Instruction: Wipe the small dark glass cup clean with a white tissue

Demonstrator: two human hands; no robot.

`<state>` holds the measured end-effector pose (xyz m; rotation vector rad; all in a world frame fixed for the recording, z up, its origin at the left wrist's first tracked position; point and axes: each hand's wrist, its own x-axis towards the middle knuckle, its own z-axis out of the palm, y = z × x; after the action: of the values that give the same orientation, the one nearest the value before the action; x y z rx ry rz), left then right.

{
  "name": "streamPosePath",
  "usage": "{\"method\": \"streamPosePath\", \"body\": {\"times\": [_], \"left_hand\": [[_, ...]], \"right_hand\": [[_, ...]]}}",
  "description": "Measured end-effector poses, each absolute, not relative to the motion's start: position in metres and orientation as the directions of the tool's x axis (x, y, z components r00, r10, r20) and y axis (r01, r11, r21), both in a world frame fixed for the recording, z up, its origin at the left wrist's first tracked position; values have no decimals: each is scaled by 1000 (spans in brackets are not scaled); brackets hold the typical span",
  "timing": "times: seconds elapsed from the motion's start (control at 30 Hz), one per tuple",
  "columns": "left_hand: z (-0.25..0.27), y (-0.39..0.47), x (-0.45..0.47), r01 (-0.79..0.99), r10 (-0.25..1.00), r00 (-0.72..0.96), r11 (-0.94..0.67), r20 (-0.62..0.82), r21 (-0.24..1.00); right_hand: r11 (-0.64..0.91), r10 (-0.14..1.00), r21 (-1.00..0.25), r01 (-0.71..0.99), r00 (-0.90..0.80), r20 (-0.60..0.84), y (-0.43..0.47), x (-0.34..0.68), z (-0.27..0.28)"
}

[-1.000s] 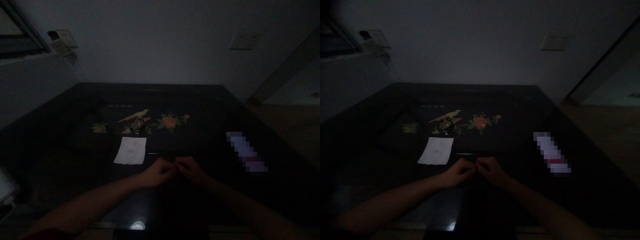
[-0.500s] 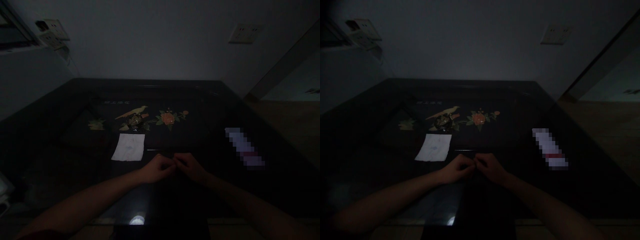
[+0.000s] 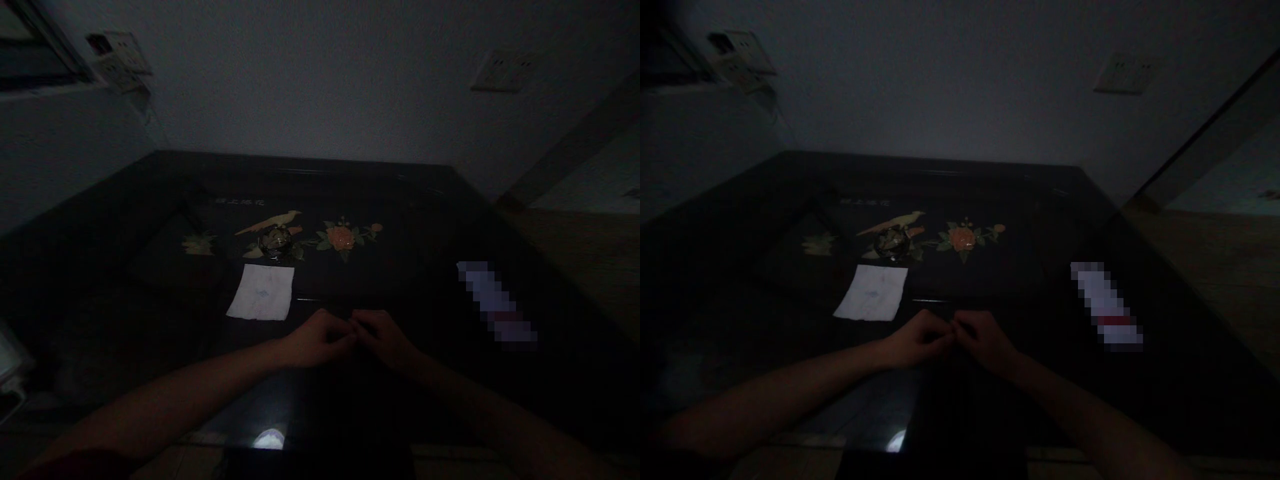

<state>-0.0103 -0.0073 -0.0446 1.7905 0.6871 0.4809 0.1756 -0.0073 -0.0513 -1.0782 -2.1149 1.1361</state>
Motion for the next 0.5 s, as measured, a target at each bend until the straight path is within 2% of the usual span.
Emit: {"method": "streamPosePath", "body": {"times": [0.5], "left_hand": [[-44, -8, -10, 215, 670, 742, -252, 10, 943]], "right_hand": [[341, 826, -846, 411, -561, 60, -7, 177, -50]]}}
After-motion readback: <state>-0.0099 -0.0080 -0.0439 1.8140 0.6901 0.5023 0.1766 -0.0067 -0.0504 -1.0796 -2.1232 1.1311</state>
